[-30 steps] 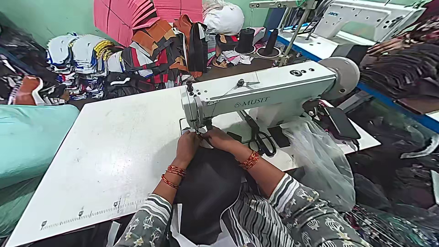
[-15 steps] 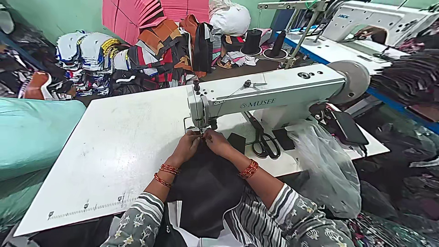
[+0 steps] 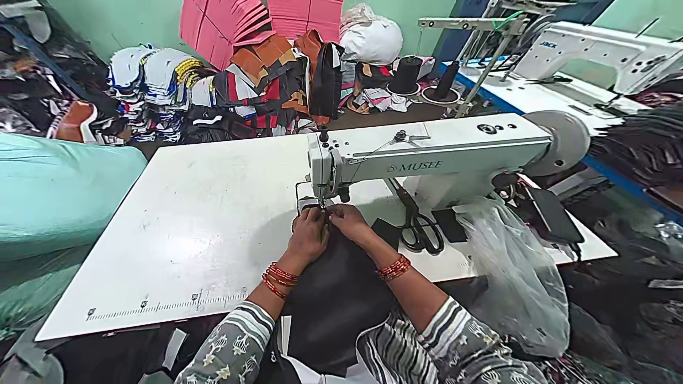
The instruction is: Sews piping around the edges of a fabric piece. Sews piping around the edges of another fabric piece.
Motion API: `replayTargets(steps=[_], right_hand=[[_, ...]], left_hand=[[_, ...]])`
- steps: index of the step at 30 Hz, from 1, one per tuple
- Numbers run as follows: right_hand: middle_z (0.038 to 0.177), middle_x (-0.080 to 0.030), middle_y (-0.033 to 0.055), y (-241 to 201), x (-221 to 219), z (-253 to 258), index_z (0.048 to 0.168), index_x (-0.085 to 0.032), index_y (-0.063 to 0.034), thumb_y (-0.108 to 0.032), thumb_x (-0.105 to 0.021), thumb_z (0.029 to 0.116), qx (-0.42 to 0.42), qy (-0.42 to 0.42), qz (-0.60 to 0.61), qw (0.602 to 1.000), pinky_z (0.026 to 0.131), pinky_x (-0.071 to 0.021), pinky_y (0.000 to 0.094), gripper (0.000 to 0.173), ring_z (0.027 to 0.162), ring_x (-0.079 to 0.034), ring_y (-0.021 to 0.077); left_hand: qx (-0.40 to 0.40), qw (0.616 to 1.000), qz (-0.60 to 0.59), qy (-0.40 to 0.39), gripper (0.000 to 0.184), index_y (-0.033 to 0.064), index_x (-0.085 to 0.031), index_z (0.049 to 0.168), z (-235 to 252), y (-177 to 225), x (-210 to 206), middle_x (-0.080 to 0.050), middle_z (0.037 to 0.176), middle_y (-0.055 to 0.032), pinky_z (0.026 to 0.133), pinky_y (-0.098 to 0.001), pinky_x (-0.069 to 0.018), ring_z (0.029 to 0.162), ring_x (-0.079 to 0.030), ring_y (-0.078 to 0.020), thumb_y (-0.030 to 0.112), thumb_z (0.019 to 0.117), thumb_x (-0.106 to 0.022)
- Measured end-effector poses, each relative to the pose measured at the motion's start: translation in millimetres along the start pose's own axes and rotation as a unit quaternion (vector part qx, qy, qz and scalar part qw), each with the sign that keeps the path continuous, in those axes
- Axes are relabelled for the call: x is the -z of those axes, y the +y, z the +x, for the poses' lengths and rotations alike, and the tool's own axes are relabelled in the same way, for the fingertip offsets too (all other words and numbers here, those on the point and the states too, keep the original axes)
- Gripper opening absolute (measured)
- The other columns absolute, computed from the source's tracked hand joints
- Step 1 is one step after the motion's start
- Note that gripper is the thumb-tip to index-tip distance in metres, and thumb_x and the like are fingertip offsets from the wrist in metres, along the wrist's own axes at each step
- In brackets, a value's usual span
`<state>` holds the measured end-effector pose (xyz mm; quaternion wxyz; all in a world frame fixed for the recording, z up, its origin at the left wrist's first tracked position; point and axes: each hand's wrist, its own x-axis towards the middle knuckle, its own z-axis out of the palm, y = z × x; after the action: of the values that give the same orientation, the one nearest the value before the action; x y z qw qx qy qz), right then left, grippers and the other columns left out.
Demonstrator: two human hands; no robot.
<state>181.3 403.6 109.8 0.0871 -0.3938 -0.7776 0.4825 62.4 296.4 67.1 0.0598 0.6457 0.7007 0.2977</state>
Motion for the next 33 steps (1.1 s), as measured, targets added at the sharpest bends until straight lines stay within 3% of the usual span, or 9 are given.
replayTargets(steps=[7,12,16,24,26,28,29,31,33], right_hand=[[0.124,-0.066,0.0223,-3.9,-0.9,-6.2,0.132,-0.062,0.0055,-0.004,-0.052,0.1020,0.011,0.001,-0.040,0.999,0.101,-0.0468,0.0377,0.033,0.111,-0.063,0.0253],[0.126,-0.065,0.0235,-11.2,0.4,-11.0,0.130,-0.063,0.0073,-0.003,-0.050,0.1030,0.019,-0.011,-0.104,0.994,0.105,-0.0444,0.0386,0.032,0.118,-0.062,0.0281],[0.134,-0.062,0.0253,-14.8,2.8,-11.5,0.134,-0.063,0.0050,-0.004,-0.048,0.1042,0.027,-0.039,-0.147,0.988,0.113,-0.0397,0.0420,0.034,0.129,-0.057,0.0325],[0.134,-0.062,0.0251,-12.0,14.1,-7.0,0.135,-0.063,0.0037,-0.006,-0.049,0.1044,0.050,-0.091,-0.175,0.979,0.115,-0.0370,0.0442,0.035,0.131,-0.055,0.0340],[0.133,-0.063,0.0244,-13.3,14.1,-6.3,0.135,-0.061,0.0045,-0.006,-0.050,0.1043,0.042,-0.088,-0.169,0.981,0.113,-0.0392,0.0438,0.035,0.128,-0.057,0.0325],[0.123,-0.065,0.0219,-14.0,14.4,-5.1,0.136,-0.059,0.0040,-0.005,-0.049,0.1034,0.036,-0.085,-0.168,0.981,0.103,-0.0454,0.0413,0.036,0.113,-0.062,0.0286],[0.118,-0.065,0.0207,-13.7,14.3,-4.7,0.137,-0.057,0.0034,-0.004,-0.048,0.1029,0.033,-0.086,-0.166,0.982,0.098,-0.0470,0.0406,0.036,0.107,-0.062,0.0273],[0.115,-0.065,0.0198,-14.5,13.6,-5.2,0.140,-0.054,0.0016,-0.003,-0.047,0.1028,0.025,-0.087,-0.164,0.982,0.095,-0.0486,0.0405,0.038,0.102,-0.063,0.0266],[0.114,-0.065,0.0193,-14.7,12.5,-6.6,0.143,-0.051,0.0002,-0.002,-0.047,0.1020,0.023,-0.082,-0.160,0.983,0.094,-0.0493,0.0416,0.041,0.100,-0.063,0.0271]], left_hand=[[0.002,0.999,0.023,-0.024,0.041,-0.0041,-0.069,0.125,1.2,1.3,0.8,-0.063,0.132,-0.0241,0.110,-0.0525,-0.0433,0.132,-0.055,-0.0418,0.020,0.0987,-0.048],[0.030,0.996,0.055,-0.064,0.049,-0.0031,-0.061,0.136,2.6,5.7,2.8,-0.058,0.141,-0.0232,0.112,-0.0526,-0.0396,0.138,-0.049,-0.0409,0.026,0.1014,-0.043],[0.029,0.998,0.048,-0.028,0.050,-0.0067,-0.062,0.134,0.7,2.7,-1.9,-0.060,0.137,-0.0245,0.111,-0.0519,-0.0410,0.134,-0.052,-0.0414,0.026,0.1004,-0.043],[0.034,0.999,0.014,-0.006,0.047,-0.0074,-0.066,0.129,-2.5,3.1,-0.7,-0.062,0.134,-0.0263,0.111,-0.0537,-0.0423,0.132,-0.055,-0.0429,0.024,0.0981,-0.050],[0.045,0.999,0.001,-0.010,0.054,-0.0079,-0.066,0.130,-5.5,9.2,0.5,-0.059,0.138,-0.0286,0.114,-0.0547,-0.0384,0.135,-0.052,-0.0441,0.032,0.0947,-0.054],[0.094,0.993,0.022,-0.072,0.065,-0.0055,-0.059,0.139,-4.9,22.2,7.3,-0.050,0.150,-0.0272,0.120,-0.0534,-0.0291,0.145,-0.041,-0.0414,0.042,0.0941,-0.055],[0.117,0.988,0.036,-0.090,0.067,-0.0036,-0.058,0.141,-3.7,26.9,8.8,-0.048,0.152,-0.0255,0.119,-0.0546,-0.0284,0.146,-0.039,-0.0410,0.044,0.0938,-0.056],[0.139,0.986,0.050,-0.082,0.061,-0.0009,-0.062,0.138,-1.4,29.6,8.2,-0.051,0.147,-0.0247,0.112,-0.0587,-0.0331,0.139,-0.043,-0.0439,0.041,0.0929,-0.057],[0.146,0.985,0.049,-0.077,0.056,-0.0009,-0.064,0.135,1.3,30.0,9.7,-0.055,0.141,-0.0253,0.109,-0.0565,-0.0380,0.131,-0.050,-0.0439,0.035,0.0931,-0.056]])
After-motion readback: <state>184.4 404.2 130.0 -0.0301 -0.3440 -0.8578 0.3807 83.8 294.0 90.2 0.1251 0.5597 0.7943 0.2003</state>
